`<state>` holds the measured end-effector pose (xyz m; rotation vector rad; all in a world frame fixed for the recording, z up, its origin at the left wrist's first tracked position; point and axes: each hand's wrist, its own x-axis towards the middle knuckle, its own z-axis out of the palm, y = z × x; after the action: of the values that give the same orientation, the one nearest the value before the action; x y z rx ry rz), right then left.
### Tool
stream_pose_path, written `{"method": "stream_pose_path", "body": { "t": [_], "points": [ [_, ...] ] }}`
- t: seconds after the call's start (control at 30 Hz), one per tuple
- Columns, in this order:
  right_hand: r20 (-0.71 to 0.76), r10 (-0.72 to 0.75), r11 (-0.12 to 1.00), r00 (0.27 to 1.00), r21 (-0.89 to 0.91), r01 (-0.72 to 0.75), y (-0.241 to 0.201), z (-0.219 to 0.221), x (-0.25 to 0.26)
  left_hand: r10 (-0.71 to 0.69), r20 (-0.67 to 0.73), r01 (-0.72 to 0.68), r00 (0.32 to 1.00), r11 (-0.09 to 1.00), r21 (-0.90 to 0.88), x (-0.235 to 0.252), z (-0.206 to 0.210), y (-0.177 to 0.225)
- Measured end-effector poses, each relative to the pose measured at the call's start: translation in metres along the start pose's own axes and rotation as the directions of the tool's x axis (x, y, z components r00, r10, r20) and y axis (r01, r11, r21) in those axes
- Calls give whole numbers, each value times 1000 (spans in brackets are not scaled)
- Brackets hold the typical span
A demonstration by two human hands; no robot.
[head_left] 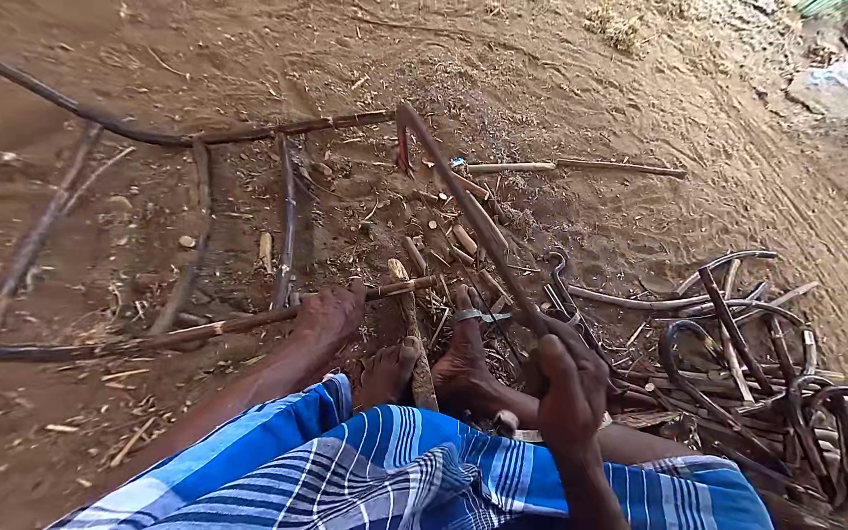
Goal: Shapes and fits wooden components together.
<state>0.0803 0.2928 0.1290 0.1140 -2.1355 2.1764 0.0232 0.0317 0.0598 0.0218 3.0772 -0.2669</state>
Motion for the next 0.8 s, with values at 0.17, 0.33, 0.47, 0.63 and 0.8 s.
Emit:
{"method": "stream_pose_path", "body": {
  "t": [0.17, 0.33, 0.47, 0.63, 0.8],
  "points": [
    [-80, 128, 991, 989, -15, -130, 26, 24, -21, 15, 414, -14, 910, 1000, -7, 33, 56, -31],
    [-129, 142, 977, 981, -140, -160, 49, 36, -55, -2, 396, -3, 918, 1000, 12, 34, 59, -33],
    [-146, 146, 964, 978, -203, -174, 53, 42, -65, -12, 375, 9, 927, 1000, 10, 31, 63, -34],
    [-196, 176, 960, 965, -182, -212, 48, 44, -64, -14, 379, -1, 925, 999, 39, 33, 66, -34],
    [-192, 137, 950, 972, -254, -184, 49, 44, -74, -8, 404, 2, 915, 1000, 16, 32, 54, -32]
  ]
}}
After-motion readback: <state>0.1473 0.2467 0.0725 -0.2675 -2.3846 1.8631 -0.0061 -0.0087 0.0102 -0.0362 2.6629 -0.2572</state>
